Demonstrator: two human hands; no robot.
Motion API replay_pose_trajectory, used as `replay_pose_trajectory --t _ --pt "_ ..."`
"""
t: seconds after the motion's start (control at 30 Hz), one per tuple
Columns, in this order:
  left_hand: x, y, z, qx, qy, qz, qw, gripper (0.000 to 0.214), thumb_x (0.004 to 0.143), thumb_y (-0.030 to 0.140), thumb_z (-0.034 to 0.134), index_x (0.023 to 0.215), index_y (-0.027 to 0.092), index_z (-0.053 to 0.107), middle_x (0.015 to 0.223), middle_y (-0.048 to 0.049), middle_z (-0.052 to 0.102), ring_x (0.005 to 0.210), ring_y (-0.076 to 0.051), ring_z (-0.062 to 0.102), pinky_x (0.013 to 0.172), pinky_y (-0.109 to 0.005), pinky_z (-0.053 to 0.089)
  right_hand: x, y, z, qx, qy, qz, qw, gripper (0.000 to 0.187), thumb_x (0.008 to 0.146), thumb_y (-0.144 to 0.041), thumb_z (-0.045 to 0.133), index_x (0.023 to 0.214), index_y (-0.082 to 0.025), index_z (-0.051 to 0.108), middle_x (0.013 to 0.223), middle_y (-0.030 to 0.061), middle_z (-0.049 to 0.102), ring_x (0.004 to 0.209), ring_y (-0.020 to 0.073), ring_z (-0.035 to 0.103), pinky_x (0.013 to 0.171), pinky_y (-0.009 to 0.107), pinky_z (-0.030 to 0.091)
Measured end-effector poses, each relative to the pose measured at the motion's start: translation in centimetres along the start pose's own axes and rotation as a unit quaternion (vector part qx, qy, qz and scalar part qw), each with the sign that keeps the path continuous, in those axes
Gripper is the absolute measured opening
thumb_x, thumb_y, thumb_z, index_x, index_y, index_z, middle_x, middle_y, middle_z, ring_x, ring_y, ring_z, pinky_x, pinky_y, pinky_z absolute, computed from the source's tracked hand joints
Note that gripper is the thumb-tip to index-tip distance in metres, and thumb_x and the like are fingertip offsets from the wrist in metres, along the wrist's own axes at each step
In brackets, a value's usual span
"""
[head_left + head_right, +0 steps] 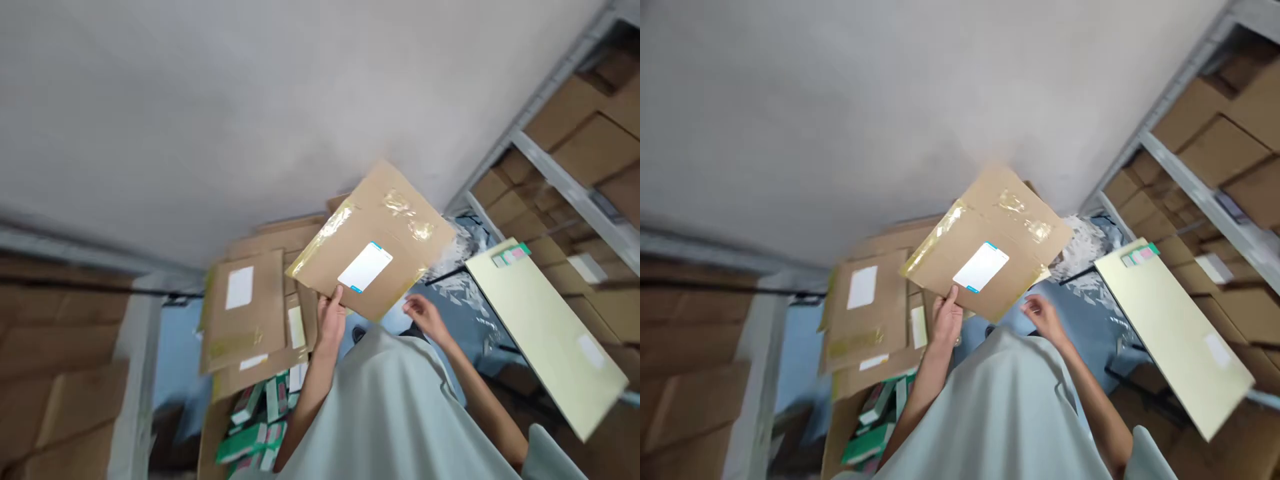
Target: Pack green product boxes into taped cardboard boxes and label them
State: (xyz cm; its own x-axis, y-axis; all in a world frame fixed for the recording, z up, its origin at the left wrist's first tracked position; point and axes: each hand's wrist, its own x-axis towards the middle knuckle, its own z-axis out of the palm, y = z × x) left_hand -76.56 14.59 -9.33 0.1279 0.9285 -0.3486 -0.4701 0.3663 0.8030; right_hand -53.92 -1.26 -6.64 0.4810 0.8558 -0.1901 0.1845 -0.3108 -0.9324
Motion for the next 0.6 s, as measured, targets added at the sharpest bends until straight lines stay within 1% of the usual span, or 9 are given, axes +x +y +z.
replay_pose_trajectory --t 0.03,0.1,0.17,0.2,0.3,0.37,0.43,0.5,0.6 --pt "0.5 -0.2 2.3 0.016 -0.036 -0.008 0.999 0.052 0.078 0.061 0.102 0.111 0.029 0.078 0.126 -0.0048 0.087 0.139 -0.029 0.075 0.117 -0.037 0.062 -0.5 0.6 -3.5 0.009 0.097 0.005 0.995 0.059 0.083 -0.082 0.079 0.104 -0.027 0.075 0.091 0.0081 0.082 0.080 0.0293 0.078 0.078 0.046 0.066" --pt "1.2 -0.8 7.0 0.064 -0.106 -0.027 0.992 0.067 0.066 0.065 0.108 0.112 0.026 0.079 0.123 -0.0067 0.087 0.127 -0.029 0.080 0.110 -0.036 0.065 -2.2 1.7 -10.6 0.003 0.285 0.010 0.959 0.063 0.085 -0.082 0.076 0.113 -0.026 0.074 0.102 0.0127 0.084 0.088 0.0315 0.081 0.085 0.050 0.067" --pt "1.4 -1.9 11.8 0.132 -0.184 -0.035 0.973 0.074 0.061 0.069 0.108 0.113 0.024 0.080 0.121 -0.0088 0.088 0.116 -0.029 0.082 0.103 -0.035 0.068 -4.5 2.9 -17.2 -0.021 0.416 0.017 0.909 0.061 0.088 -0.078 0.073 0.119 -0.025 0.074 0.117 0.0169 0.084 0.097 0.0318 0.080 0.086 0.050 0.067" --pt "1.2 -2.6 14.3 0.171 -0.226 -0.033 0.958 0.076 0.061 0.069 0.108 0.114 0.022 0.081 0.120 -0.0096 0.088 0.112 -0.029 0.083 0.101 -0.035 0.068 -5.7 3.4 -20.2 -0.032 0.457 0.022 0.889 0.060 0.089 -0.075 0.074 0.122 -0.025 0.074 0.126 0.0184 0.083 0.100 0.0309 0.079 0.083 0.047 0.067" --pt "-0.3 -5.5 21.7 0.276 -0.349 -0.017 0.896 0.075 0.065 0.073 0.104 0.113 0.019 0.082 0.117 -0.0115 0.088 0.108 -0.031 0.083 0.100 -0.040 0.069 -8.8 5.3 -27.3 -0.032 0.507 0.045 0.860 0.062 0.084 -0.069 0.077 0.128 -0.024 0.073 0.144 0.0196 0.078 0.094 0.0254 0.075 0.072 0.038 0.062" --pt "-1.7 -7.9 26.3 0.319 -0.408 -0.011 0.856 0.077 0.069 0.077 0.098 0.114 0.018 0.081 0.117 -0.0125 0.088 0.109 -0.033 0.083 0.101 -0.045 0.069 -10.4 6.6 -31.1 -0.010 0.516 0.057 0.855 0.064 0.081 -0.066 0.078 0.127 -0.021 0.074 0.136 0.0184 0.080 0.088 0.0225 0.071 0.068 0.035 0.058" --pt "-3.1 -10.7 30.6 0.340 -0.448 -0.010 0.827 0.078 0.073 0.079 0.094 0.117 0.017 0.080 0.121 -0.0140 0.087 0.111 -0.035 0.083 0.102 -0.049 0.070 -12.0 8.0 -34.4 0.008 0.524 0.059 0.850 0.060 0.082 -0.065 0.077 0.121 -0.019 0.076 0.120 0.0148 0.082 0.088 0.0217 0.069 0.068 0.032 0.055" --pt "-4.2 -14.0 34.7 0.346 -0.470 -0.002 0.812 0.077 0.076 0.079 0.093 0.119 0.017 0.078 0.124 -0.0156 0.086 0.114 -0.035 0.083 0.103 -0.051 0.069 -13.7 9.3 -37.4 0.016 0.541 0.060 0.838 0.055 0.085 -0.065 0.077 0.114 -0.019 0.077 0.107 0.0108 0.080 0.088 0.0215 0.067 0.069 0.031 0.052" --pt "-5.6 -19.3 40.4 0.322 -0.452 0.060 0.830 0.082 0.080 0.077 0.091 0.135 0.020 0.072 0.136 -0.0178 0.081 0.127 -0.034 0.080 0.114 -0.051 0.065 -15.9 10.8 -41.0 0.026 0.567 0.066 0.821 0.052 0.085 -0.069 0.079 0.102 -0.020 0.075 0.093 0.0050 0.074 0.083 0.0199 0.063 0.071 0.031 0.051"
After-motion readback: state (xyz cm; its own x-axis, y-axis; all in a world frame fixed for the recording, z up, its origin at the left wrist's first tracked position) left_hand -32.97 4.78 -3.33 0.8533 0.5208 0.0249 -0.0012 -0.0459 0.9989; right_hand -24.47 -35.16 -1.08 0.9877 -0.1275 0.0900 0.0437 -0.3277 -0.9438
